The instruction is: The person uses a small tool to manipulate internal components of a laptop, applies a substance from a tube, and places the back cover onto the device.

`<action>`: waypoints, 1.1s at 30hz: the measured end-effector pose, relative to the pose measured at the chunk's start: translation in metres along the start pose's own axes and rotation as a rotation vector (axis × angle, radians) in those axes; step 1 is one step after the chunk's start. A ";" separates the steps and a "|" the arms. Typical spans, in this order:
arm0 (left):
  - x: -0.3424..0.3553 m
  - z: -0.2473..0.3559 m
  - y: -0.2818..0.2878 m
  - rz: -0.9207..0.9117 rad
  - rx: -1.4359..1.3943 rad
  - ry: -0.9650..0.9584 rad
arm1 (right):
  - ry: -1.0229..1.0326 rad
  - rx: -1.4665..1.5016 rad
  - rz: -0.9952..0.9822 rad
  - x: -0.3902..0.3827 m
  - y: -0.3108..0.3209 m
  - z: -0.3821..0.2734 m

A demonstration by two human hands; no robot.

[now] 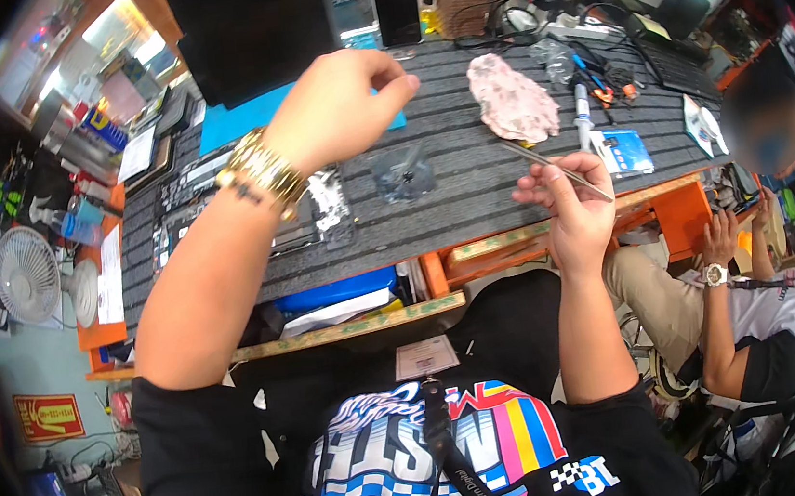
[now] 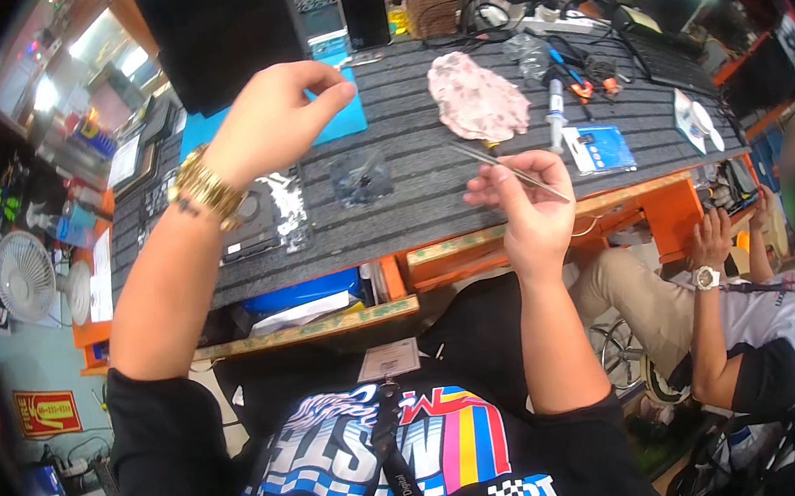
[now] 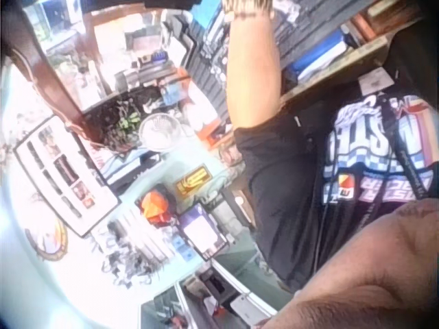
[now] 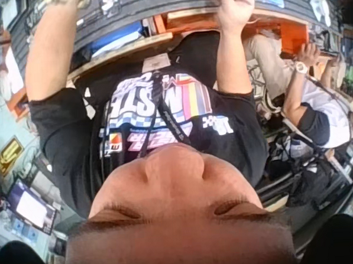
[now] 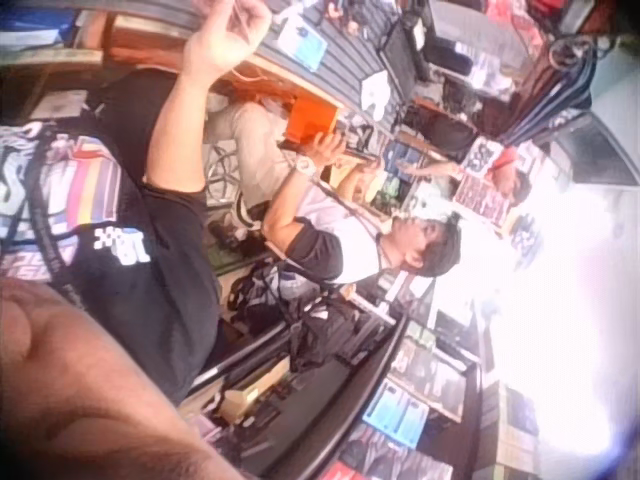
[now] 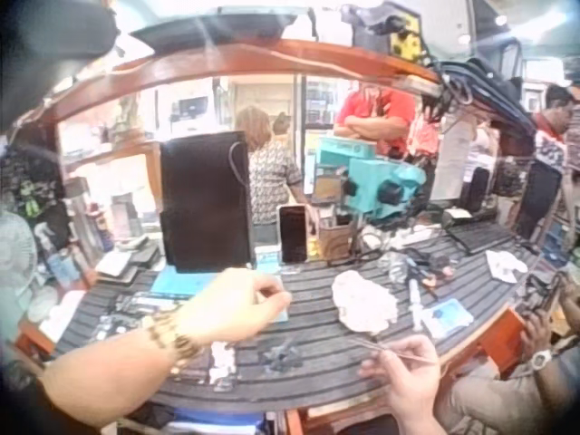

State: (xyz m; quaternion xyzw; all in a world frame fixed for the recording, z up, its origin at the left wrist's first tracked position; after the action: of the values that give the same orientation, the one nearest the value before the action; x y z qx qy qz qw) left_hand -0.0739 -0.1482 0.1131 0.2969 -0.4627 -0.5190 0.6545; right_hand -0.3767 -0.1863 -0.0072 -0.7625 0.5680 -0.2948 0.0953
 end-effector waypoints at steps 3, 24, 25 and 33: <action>-0.059 -0.018 0.028 0.001 -0.048 0.034 | -0.126 0.025 -0.173 -0.011 -0.030 0.013; -0.128 -0.093 -0.014 0.347 -0.087 -0.080 | -0.035 -0.562 -0.699 -0.022 -0.109 0.061; -0.128 -0.093 -0.012 0.346 -0.092 -0.079 | 0.014 -0.595 -0.740 -0.022 -0.111 0.060; -0.127 -0.095 -0.012 0.334 -0.082 -0.069 | -0.039 -0.577 -0.606 -0.024 -0.110 0.066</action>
State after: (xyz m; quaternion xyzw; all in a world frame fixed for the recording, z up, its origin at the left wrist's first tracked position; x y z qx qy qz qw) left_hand 0.0032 -0.0390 0.0271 0.1710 -0.5063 -0.4315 0.7268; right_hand -0.2556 -0.1395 -0.0157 -0.8961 0.3752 -0.1236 -0.2025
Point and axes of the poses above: each hand's wrist, its own x-axis towards the middle knuckle, its own y-axis out of the back of the hand, z = x × y, the point moved 3 cm from there along x, towards the middle knuckle, and after that the axes turned 8 degrees about x, right-handed, at the moved point
